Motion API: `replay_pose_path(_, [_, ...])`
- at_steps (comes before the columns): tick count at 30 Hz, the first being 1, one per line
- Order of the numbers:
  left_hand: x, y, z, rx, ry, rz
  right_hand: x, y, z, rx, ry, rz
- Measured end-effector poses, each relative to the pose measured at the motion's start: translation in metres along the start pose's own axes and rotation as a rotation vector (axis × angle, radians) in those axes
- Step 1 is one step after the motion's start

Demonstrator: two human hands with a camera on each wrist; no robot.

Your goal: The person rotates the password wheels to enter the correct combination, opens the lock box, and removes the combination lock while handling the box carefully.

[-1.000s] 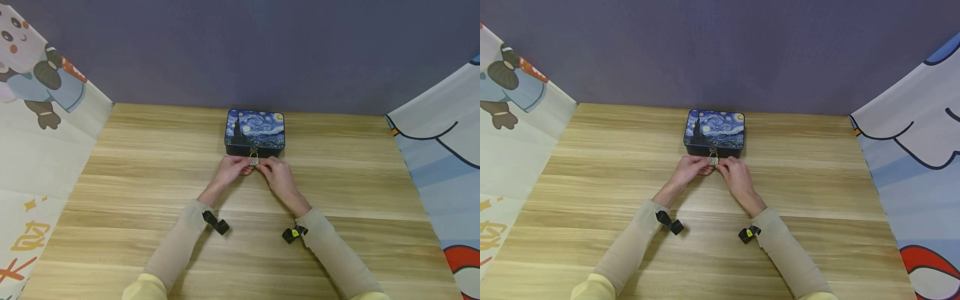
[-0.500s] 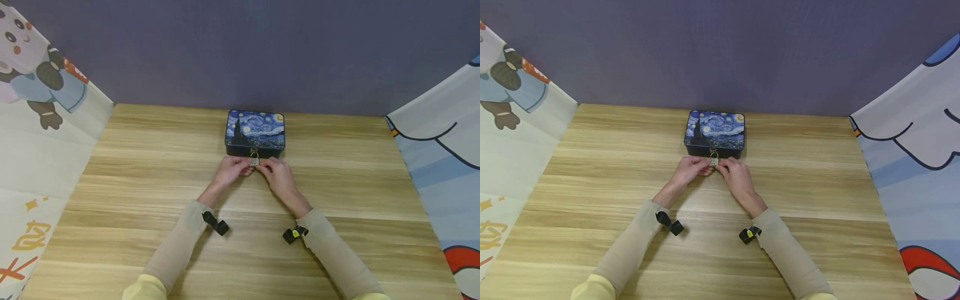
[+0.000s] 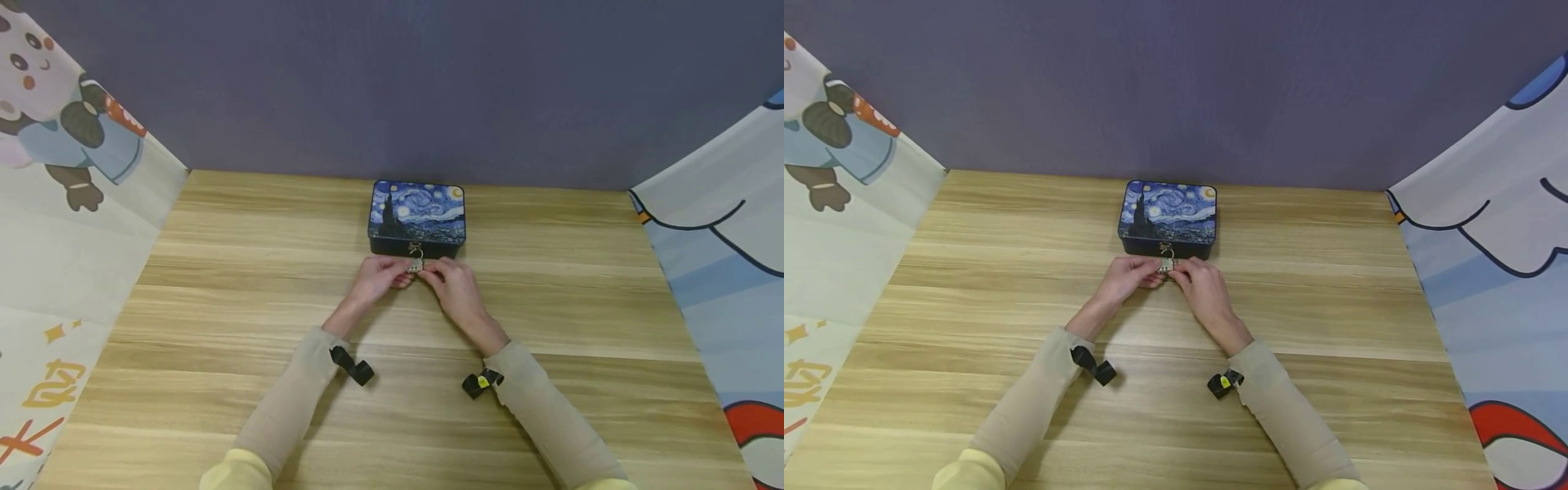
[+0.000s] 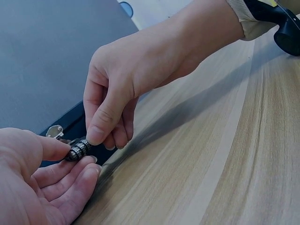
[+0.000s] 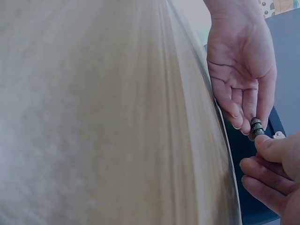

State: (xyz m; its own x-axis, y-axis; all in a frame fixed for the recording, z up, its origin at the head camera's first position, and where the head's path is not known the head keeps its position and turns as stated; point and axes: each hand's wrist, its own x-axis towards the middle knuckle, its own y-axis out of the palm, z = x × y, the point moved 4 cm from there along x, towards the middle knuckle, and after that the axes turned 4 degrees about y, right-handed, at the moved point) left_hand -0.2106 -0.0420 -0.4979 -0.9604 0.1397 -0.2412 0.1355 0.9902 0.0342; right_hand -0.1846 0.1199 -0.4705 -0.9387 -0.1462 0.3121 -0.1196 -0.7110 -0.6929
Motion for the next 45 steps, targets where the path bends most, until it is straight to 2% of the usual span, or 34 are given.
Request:
replay_pose_path(26, [-0.0033,-0.0009,-0.0012,0.019,-0.025,0.019,-0.0006,-0.0010,-0.0009,-0.010,0.000,0.001])
replay_pose_path(34, [-0.0021,-0.0015,-0.0014,-0.003,-0.048,0.020,0.0004,-0.0016,-0.0002,-0.004,-0.004,0.018])
replay_pose_path(45, [-0.0006,-0.0015,0.0001,-0.016,-0.037,0.037,0.0013,-0.0045,-0.0029,0.029,-0.008,0.042])
